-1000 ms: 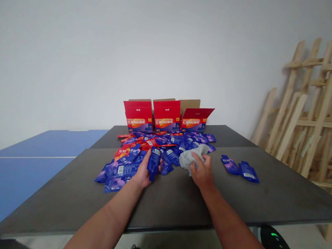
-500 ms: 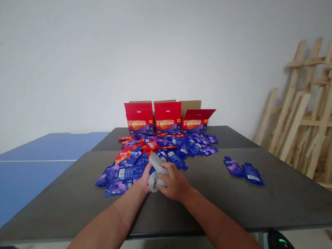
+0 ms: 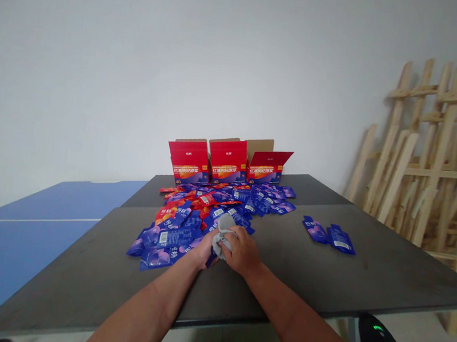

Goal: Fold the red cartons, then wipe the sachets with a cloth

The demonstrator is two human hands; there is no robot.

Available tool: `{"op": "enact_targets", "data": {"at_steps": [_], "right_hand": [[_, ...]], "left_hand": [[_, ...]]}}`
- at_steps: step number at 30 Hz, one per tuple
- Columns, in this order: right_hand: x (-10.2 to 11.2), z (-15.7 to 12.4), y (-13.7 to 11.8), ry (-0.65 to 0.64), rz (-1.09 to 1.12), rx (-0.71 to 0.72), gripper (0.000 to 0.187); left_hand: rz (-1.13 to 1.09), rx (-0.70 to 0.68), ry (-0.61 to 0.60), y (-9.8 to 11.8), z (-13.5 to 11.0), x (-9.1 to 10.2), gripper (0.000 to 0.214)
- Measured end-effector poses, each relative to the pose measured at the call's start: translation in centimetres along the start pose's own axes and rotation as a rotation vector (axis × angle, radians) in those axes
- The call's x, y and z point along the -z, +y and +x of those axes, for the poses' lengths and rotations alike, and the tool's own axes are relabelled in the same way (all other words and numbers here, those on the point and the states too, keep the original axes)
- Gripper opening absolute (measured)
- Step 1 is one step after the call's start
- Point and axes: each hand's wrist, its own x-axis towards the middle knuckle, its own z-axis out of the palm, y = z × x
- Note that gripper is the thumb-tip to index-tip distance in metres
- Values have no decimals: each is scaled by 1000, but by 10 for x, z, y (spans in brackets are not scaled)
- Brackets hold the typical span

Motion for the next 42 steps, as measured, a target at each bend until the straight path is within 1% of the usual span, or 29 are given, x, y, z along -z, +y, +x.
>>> {"op": "enact_targets", "data": {"at_steps": [5,8,11,14,16,18,20,22,24,26,28,30,32,33,35,38,40,42], "right_hand": [[0,4,8,74,-6,-204,19],[2,5,14,109,3,-311,20],[3,6,20,159,-4,-342,21],[4,7,26,201,-12,-357,21],[5,7,30,223,-13,-389,23],[7,8,34,245,-5,-433,25],[8,9,38,274,13,-478,27],[9,9,39,298,43,-497,27],[10,8,38,304,76,-479,26],[10,6,32,277,111,-415,25],[9,3,22,216,152,-296,24],[7,0,12,121,185,-140,23],[6,-1,4,33,179,-19,20],[6,-2,1,7,165,14,19],[5,-2,-1,8,142,27,18],[6,1,1,84,155,-38,17],[6,3,6,139,173,-113,18],[6,5,11,190,183,-198,21]], "left_hand": [[95,-54,-101,0,-6,-2,40],[150,-32,-129,2,-7,-2,42],[176,58,-154,5,-7,0,47],[174,208,-194,7,-7,3,52],[100,291,-229,10,-8,6,50],[-43,335,-276,15,-9,9,47],[-213,324,-304,21,-11,12,48],[-339,293,-296,28,-11,15,48],[-398,257,-256,32,-10,15,47],[-395,208,-195,32,-7,13,43],[-346,132,-110,29,-4,8,38],[-263,67,-25,22,-1,3,36],[-184,23,27,15,0,-2,37],[-153,1,39,12,0,-3,37],[-107,-60,45,7,1,-4,37],[-22,-131,18,4,2,-3,37],[51,-129,11,4,1,-3,41],[129,-94,10,4,0,-3,44]]}}
